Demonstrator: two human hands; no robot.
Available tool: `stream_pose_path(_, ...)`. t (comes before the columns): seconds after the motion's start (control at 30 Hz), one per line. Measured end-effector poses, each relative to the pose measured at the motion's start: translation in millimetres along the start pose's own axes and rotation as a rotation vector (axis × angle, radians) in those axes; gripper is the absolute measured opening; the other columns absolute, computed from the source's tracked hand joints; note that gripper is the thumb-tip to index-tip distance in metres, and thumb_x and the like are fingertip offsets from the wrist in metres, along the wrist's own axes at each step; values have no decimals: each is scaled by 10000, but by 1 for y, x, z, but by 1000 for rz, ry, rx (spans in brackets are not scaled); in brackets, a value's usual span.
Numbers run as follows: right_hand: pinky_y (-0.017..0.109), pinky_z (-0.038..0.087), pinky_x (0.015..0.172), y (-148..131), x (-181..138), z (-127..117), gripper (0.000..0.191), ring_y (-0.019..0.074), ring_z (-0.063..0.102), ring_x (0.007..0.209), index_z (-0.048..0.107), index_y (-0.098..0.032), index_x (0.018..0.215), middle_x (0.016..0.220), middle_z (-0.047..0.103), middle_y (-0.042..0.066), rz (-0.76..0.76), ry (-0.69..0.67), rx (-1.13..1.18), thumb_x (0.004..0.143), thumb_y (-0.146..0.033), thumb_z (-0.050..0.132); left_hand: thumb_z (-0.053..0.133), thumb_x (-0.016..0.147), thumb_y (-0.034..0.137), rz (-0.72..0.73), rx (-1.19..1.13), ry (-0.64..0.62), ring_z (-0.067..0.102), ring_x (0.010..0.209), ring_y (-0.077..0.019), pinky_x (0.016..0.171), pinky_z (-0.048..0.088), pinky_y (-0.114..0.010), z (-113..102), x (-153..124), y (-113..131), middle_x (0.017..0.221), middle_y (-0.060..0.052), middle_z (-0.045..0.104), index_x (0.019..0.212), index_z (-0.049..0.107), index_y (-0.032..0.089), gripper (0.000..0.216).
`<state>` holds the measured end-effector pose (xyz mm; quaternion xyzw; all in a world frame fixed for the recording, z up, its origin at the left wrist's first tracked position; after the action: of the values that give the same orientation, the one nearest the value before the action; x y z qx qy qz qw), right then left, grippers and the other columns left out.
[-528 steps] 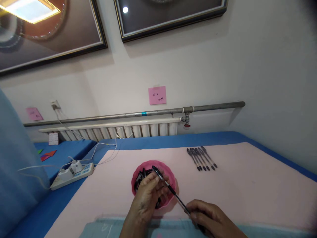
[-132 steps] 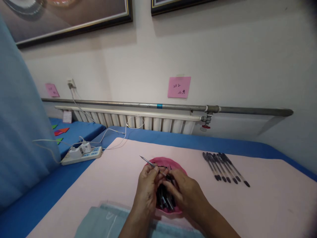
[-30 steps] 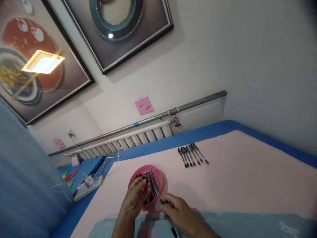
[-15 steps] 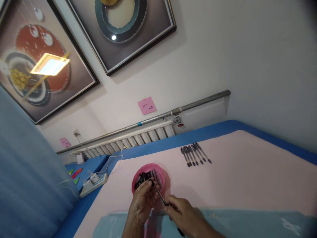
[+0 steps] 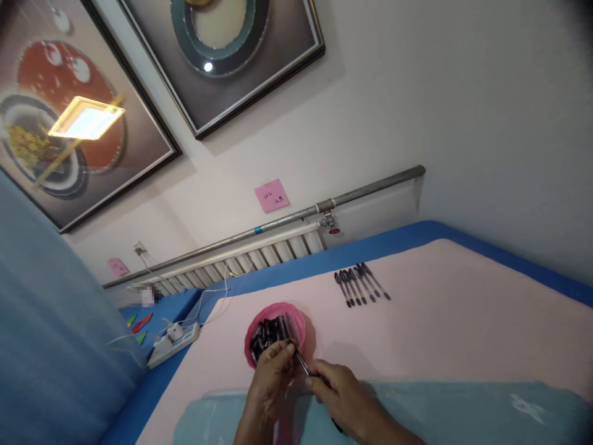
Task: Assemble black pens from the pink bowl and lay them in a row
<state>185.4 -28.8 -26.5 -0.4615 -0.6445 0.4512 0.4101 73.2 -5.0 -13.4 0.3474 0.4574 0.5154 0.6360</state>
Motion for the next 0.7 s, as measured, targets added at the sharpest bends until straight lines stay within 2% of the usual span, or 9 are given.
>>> stream_pose_path(0.2, 234, 352, 565, 3, -4, -1, 162, 137, 468, 595, 405, -223, 616, 589, 479, -35, 6, 37, -29, 772, -267, 414, 819, 483, 357, 21, -24, -40, 449, 460, -70, 496, 329, -211, 12, -3, -25, 488, 28, 527, 541, 534, 141, 362)
stream_pose_path(0.3, 240, 362, 581, 5, -6, -1, 150, 146, 488, 615, 419, -227, 635, 618, 508, -23, 21, 25, -71, 775, -278, 402, 797, 515, 383, 68, -28, -6, 459, 517, -81, 538, 339, -218, 11, -4, -35, 540, 37, 522, 594, 539, 154, 354)
stream_pose_path(0.5, 249, 405, 635, 9, -5, 4, 150, 166, 561, 681, 497, -221, 715, 710, 608, 10, 21, -50, -104, 777, -303, 387, 716, 601, 486, 250, 209, 73, 447, 611, -116, 604, 361, -243, 2, -12, -33, 610, 14, 512, 629, 576, 154, 361)
stream_pose_path(0.63, 239, 408, 608, 10, -1, -1, 211, 163, 553, 652, 519, -218, 690, 652, 572, -8, 42, -52, -78, 786, -371, 410, 667, 678, 449, 272, 253, 54, 522, 748, -180, 731, 397, -277, 0, -21, -31, 737, -55, 609, 735, 657, 154, 301)
stream_pose_path(0.7, 221, 399, 579, 16, 3, -6, 233, 146, 537, 616, 523, -223, 687, 619, 549, -29, 91, -28, -52, 789, -411, 431, 696, 659, 403, 194, 186, 81, 538, 828, -208, 785, 395, -281, -8, -24, -33, 817, -81, 641, 776, 681, 159, 271)
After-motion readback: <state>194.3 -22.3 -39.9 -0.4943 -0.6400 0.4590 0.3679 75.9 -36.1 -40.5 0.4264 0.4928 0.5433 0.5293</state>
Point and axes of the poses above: each hand's wrist, its own x-axis towards the middle knuckle, its own z-axis out of the palm, y = z × x, the point moved 7 cm from there along x, towards the middle knuckle
